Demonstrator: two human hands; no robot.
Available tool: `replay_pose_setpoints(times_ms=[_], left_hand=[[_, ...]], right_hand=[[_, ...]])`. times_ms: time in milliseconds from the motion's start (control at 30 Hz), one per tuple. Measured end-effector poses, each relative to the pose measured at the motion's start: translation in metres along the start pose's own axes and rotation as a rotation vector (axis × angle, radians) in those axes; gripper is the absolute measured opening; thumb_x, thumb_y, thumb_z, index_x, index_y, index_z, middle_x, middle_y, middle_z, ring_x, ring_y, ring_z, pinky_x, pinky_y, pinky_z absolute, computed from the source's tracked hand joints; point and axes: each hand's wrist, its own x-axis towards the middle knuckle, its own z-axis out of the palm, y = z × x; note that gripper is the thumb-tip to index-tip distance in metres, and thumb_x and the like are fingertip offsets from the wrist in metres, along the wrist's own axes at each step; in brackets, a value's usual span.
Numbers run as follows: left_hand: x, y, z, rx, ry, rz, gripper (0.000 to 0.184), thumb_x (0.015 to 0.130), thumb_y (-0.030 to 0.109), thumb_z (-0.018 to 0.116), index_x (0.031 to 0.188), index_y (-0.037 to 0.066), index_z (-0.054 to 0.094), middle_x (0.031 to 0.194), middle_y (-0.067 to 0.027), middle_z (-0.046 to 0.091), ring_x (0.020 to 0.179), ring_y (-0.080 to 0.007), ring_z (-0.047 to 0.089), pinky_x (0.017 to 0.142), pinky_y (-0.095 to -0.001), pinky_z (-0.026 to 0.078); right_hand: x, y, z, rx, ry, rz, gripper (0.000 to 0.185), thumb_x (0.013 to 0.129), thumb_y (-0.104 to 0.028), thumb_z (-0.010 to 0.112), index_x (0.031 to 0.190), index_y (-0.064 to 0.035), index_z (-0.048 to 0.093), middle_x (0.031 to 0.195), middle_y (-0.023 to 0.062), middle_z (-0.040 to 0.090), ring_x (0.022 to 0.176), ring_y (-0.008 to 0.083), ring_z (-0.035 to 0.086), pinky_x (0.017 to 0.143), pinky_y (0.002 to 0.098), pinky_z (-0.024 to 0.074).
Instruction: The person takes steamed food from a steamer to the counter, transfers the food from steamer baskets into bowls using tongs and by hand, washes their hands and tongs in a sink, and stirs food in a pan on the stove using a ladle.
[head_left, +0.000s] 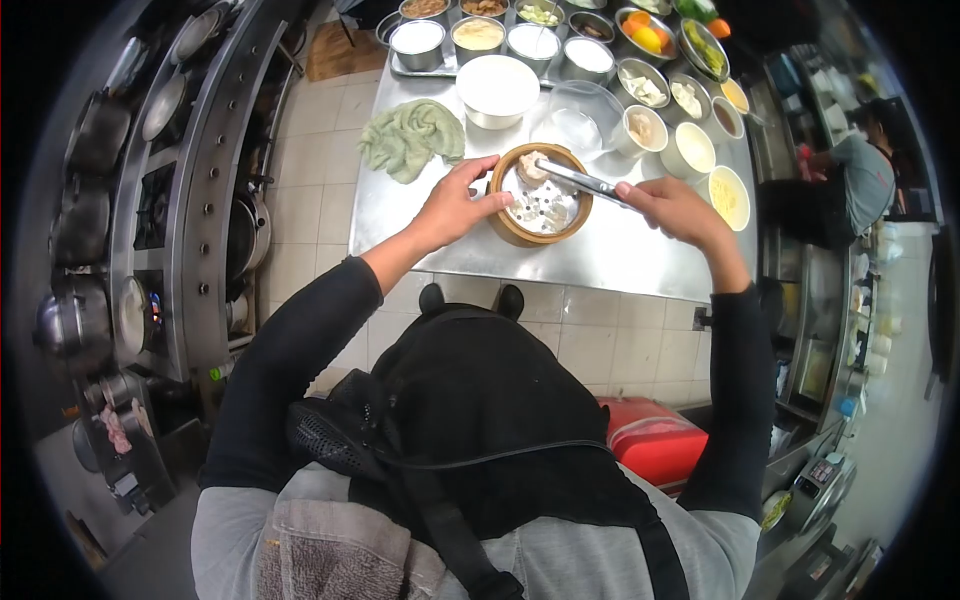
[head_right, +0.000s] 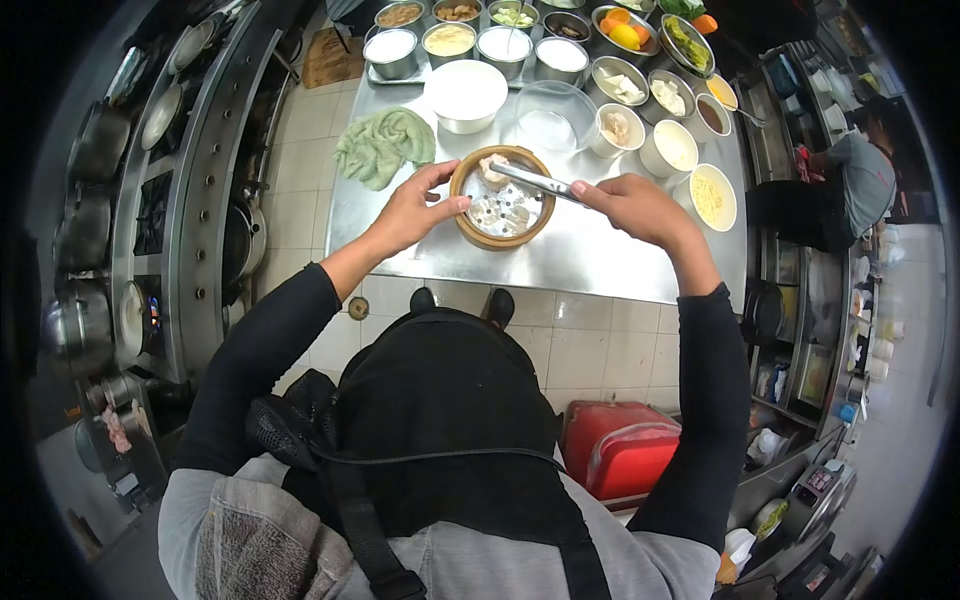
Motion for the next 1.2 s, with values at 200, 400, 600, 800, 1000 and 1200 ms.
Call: replay_pose_setpoints(times_ms=[200,400,600,800,1000,1200], left_hand=[[-0.001,0.004,-0.001,0.025,-0.029,0.006,0.075,0.088,0.040,0.074,0.144,0.000,0.045,0.137,-0.0154,0.055,0.128,-0.0254,0.053,0.102,-0.0374,0.044],[-0.004,0.000,-0.002,0.042,0.111,-0.015,0.100,0.080,0.037,0.082,0.153,0.002,0.025,0.145,-0.0247,0.043,0.134,-0.0324,0.047,0.106,-0.0427,0.044],[-0.040,-0.004,-0.043,-0.154,0.179,0.004,0.099,0.082,0.028,0.082,0.155,0.007,0.018,0.144,-0.0237,0.041,0.133,-0.0352,0.047,0.104,-0.0438,0.044],[-0.098,-0.002,-0.085,-0.183,0.319,-0.105,0.089,0.084,0.016,0.076,0.155,0.009,0.022,0.144,-0.0166,0.041,0.127,-0.0270,0.048,0.100,-0.0366,0.044],[-0.112,-0.019,-0.079,-0.182,0.360,-0.129,0.087,0.085,0.013,0.074,0.155,0.009,0.023,0.141,-0.0144,0.042,0.120,-0.0231,0.050,0.097,-0.0336,0.044],[-0.135,-0.018,-0.074,-0.151,0.419,-0.170,0.079,0.088,0.011,0.071,0.153,0.008,0.027,0.140,-0.0148,0.044,0.120,-0.0226,0.050,0.098,-0.0334,0.045]], right_hand=[[0.015,-0.007,0.032,-0.022,0.156,-0.188,0.067,0.091,-0.066,0.053,0.096,-0.0031,0.076,0.074,0.0151,0.069,0.074,0.0302,0.066,0.071,0.0401,0.0522],[-0.006,-0.002,0.038,-0.243,0.364,-0.411,0.047,0.091,-0.054,0.062,0.095,-0.0090,0.077,0.083,0.0148,0.072,0.074,0.0335,0.067,0.066,0.0424,0.0508],[-0.014,0.057,0.020,0.356,0.463,-0.336,0.036,0.094,-0.038,0.068,0.093,-0.0021,0.074,0.063,0.0010,0.055,0.064,0.0089,0.048,0.058,0.0278,0.0408],[-0.009,0.124,-0.042,0.101,0.694,-0.014,0.052,0.093,-0.050,0.063,0.085,0.0005,0.074,0.063,0.0096,0.061,0.058,0.0195,0.055,0.056,0.0353,0.0434],[0.048,0.133,-0.028,-0.083,0.647,-0.004,0.065,0.090,-0.064,0.056,0.092,-0.0020,0.075,0.083,0.0207,0.071,0.081,0.0382,0.068,0.074,0.0451,0.0520],[0.050,0.139,-0.040,0.071,0.755,0.100,0.073,0.087,-0.068,0.057,0.095,0.0028,0.072,0.086,0.0233,0.071,0.086,0.0373,0.069,0.079,0.0447,0.0521]])
